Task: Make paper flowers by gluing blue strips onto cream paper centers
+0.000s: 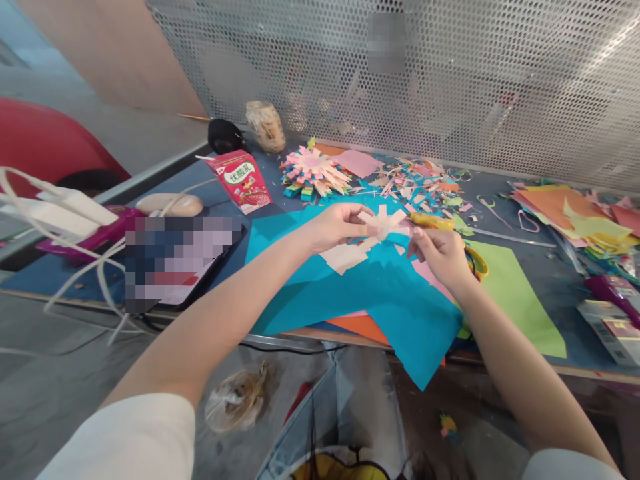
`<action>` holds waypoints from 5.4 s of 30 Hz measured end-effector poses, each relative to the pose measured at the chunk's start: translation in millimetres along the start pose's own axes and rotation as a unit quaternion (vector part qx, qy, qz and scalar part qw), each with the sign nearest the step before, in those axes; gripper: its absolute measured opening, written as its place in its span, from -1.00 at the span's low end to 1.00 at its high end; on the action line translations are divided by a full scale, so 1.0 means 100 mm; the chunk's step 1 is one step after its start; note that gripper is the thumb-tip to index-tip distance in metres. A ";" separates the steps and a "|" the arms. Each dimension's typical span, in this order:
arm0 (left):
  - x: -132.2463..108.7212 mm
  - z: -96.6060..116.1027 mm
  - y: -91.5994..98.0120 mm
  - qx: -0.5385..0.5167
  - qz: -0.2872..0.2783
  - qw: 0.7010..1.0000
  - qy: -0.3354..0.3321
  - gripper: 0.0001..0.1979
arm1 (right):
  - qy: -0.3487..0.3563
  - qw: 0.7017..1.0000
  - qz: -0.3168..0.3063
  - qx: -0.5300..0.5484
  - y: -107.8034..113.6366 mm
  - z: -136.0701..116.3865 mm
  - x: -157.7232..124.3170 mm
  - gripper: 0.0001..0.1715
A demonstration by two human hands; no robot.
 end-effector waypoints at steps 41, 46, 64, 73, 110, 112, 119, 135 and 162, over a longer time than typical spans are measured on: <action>-0.02 -0.16 -0.07 -0.062 0.002 0.992 0.114 -0.73 | 0.266 0.961 0.015 -0.069 0.04 -0.26 -0.16 -0.88; -0.02 -0.17 -0.07 -0.058 -0.009 0.991 0.119 -0.74 | 0.263 0.963 -0.022 -0.057 0.04 -0.27 -0.16 -0.91; -0.01 -0.23 -0.08 -0.038 -0.035 0.995 0.090 -0.67 | 0.234 0.970 -0.023 -0.069 0.02 -0.24 -0.14 -0.89; -0.02 -0.15 -0.09 -0.014 -0.038 0.996 0.078 -0.70 | 0.248 0.966 -0.062 -0.037 0.04 -0.28 -0.16 -0.94; 0.00 -0.22 -0.05 0.068 -0.080 0.994 0.007 -0.59 | 0.179 0.970 -0.161 -0.043 -0.07 -0.21 -0.13 -0.87; 0.00 -0.24 -0.04 0.072 -0.085 0.994 0.010 -0.58 | 0.177 0.969 -0.166 -0.041 -0.07 -0.21 -0.13 -0.88; -0.01 -0.22 -0.06 0.062 -0.084 0.994 0.014 -0.57 | 0.175 0.968 -0.179 -0.033 -0.07 -0.21 -0.14 -0.89; -0.02 -0.21 -0.16 -0.130 -0.039 0.982 0.129 -0.69 | 0.183 0.982 -0.036 0.041 0.13 -0.18 -0.10 -0.88; -0.18 -0.14 -0.34 0.039 -0.142 0.985 0.093 -0.50 | -0.019 0.976 0.081 0.199 0.17 0.04 0.00 -0.86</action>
Point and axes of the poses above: each hand's wrist, its own x-axis towards the middle knuckle, its own y-axis out of the back of the hand, z = x × y, the point moved 6 cm from there along x, towards the middle knuckle, and after that the axes turned 11 degrees about -y, right-handed, at the moved point
